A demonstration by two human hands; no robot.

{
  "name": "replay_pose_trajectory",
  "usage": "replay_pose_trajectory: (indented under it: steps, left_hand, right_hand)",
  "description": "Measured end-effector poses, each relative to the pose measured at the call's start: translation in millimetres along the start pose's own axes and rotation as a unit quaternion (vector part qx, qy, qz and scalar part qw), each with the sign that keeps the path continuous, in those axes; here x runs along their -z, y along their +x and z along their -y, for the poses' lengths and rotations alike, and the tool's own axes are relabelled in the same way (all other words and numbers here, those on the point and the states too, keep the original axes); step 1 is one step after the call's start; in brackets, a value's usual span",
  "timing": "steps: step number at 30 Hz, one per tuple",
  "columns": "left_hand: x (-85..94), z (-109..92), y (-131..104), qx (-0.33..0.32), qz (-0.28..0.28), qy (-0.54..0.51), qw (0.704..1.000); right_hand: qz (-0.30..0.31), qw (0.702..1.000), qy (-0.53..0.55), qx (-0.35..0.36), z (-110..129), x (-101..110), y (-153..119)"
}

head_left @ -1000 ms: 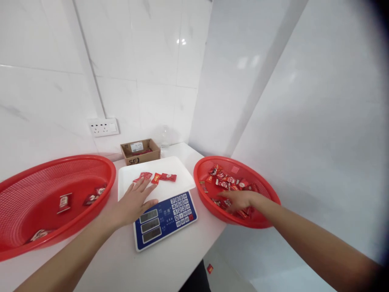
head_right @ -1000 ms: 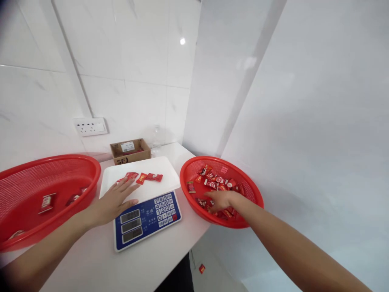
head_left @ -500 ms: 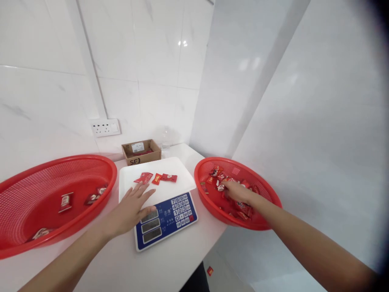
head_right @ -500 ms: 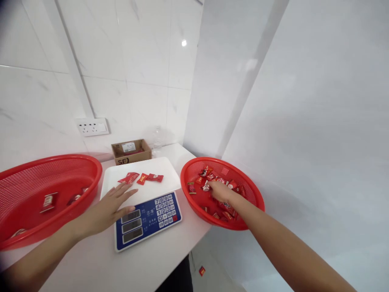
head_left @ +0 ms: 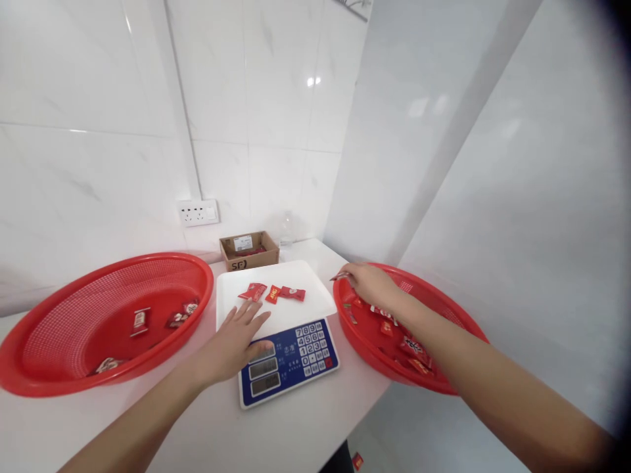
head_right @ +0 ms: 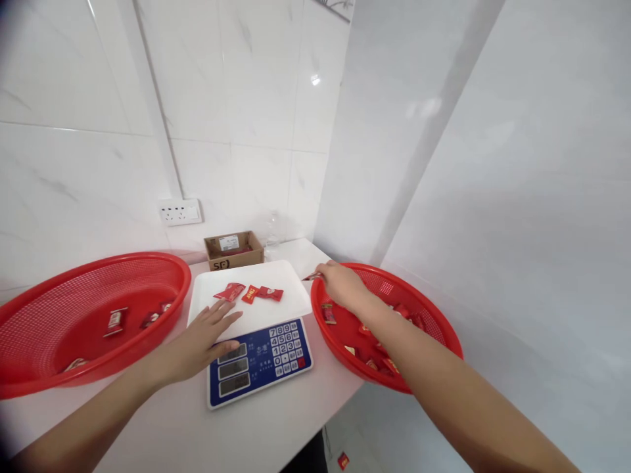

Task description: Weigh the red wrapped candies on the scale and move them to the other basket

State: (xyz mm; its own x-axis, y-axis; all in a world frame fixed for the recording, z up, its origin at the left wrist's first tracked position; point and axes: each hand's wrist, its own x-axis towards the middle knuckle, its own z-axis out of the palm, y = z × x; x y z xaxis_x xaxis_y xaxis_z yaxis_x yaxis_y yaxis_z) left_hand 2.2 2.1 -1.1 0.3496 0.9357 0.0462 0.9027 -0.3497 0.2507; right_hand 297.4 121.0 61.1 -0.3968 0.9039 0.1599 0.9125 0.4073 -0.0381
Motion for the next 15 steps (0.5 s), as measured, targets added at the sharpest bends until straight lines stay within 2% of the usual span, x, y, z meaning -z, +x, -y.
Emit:
replay_pose_trajectory:
  steps: [2,5,8,11,15]
  left_hand:
    - [-1.2,-4,1,0.001,0.004,-0.003,1.000]
    - [-0.9,-10,2,0.005,0.015,-0.007,1.000]
    - [1.3,-16,1,0.018,0.026,-0.009,0.999]
    - [2.9,-18,0,0.031,0.030,-0.009,0.999]
    - [1.1,-16,7,0.027,0.016,-0.002,1.000]
  right_hand:
    - [0.022,0.996,-0.050,0.064,33,-4,6]
    - [0.040,0.991,-0.057,0.117,78,-18,14]
    - [0.046,0.987,-0.047,0.147,108,-28,20]
    - [0.041,0.987,-0.022,0.156,116,-29,25]
    - [0.035,0.990,0.034,0.135,100,-28,33]
